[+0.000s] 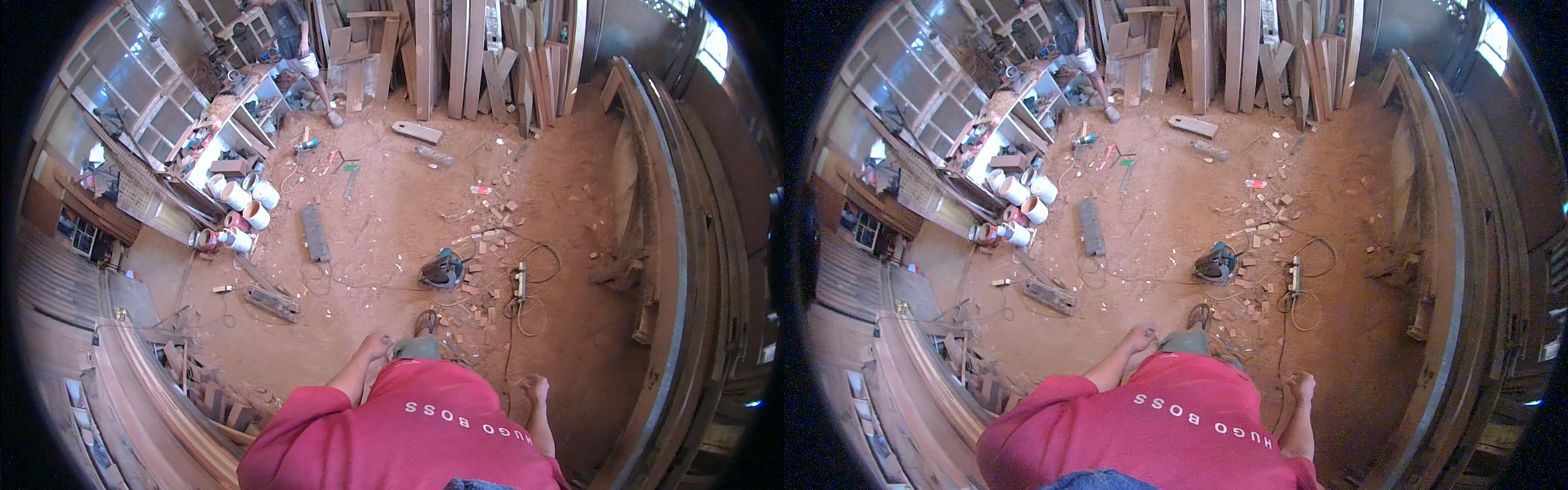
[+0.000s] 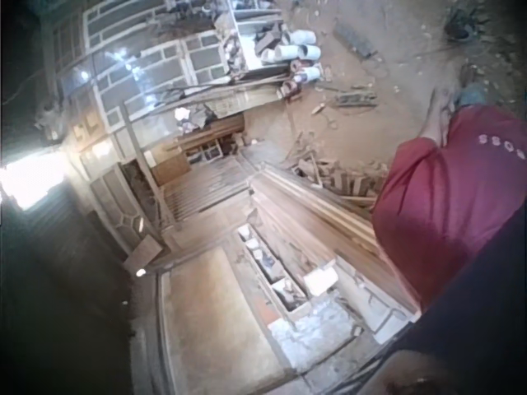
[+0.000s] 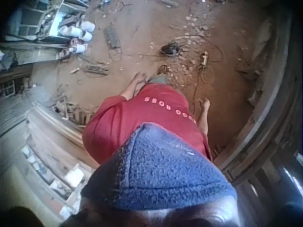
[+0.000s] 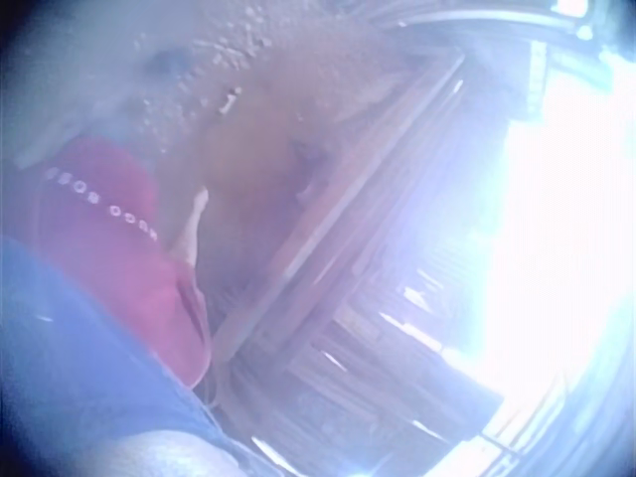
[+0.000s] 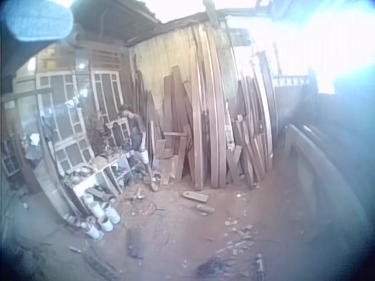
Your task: The person measures a long, curved wooden plank using a tape measure and marks it with a pencil. After marking, the person uses a hand plane to smooth the surface of the plank.
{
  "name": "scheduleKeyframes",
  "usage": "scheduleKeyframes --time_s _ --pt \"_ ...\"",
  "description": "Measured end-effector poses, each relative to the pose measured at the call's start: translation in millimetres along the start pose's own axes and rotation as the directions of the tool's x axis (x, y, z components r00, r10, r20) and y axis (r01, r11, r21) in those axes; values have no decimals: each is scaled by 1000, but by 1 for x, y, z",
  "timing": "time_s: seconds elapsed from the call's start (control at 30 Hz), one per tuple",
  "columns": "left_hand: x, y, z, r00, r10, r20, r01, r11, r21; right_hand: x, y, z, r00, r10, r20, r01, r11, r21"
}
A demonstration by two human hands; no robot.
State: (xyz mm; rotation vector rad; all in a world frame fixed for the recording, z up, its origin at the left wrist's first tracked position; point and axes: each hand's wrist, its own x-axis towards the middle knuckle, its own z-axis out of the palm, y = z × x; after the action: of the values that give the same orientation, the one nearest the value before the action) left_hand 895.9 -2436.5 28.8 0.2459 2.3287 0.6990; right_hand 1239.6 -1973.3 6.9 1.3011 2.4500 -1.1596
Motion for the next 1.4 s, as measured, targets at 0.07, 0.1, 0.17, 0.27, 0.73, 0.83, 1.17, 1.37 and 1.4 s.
scheduleKeyframes --time_s 0.07,0.1,0.17,0.27,0.73,0.83,1.17,1.37,1.4 --pt "20 -19 2 991 -68 115 60 996 69 9 -3 20 999 -48 23 47 997 57" --pt "26 -25 -1 972 -127 195 103 986 131 9 -12 29 1000 17 2 -17 997 76" --pt "46 -56 -3 957 -65 282 3 977 214 6 -54 42 989 149 -20 -146 982 118" --pt "111 -80 -17 927 202 317 -297 910 289 23 -39 86 992 -53 -115 48 998 -48" --pt "298 84 -113 948 212 236 -237 968 81 46 -246 45 984 157 -85 -156 988 15" --pt "313 80 -109 938 219 269 -244 968 63 39 -260 44 970 238 -38 -240 969 -54" --pt "305 -39 -67 830 101 549 4 983 -186 19 -209 41 892 395 -220 -373 918 133" --pt "330 -11 -60 806 163 569 -191 982 -11 -62 -160 70 773 613 -164 -568 784 251" --pt "328 5 -56 809 144 570 -163 986 -18 -77 -146 75 745 649 -155 -600 753 271"
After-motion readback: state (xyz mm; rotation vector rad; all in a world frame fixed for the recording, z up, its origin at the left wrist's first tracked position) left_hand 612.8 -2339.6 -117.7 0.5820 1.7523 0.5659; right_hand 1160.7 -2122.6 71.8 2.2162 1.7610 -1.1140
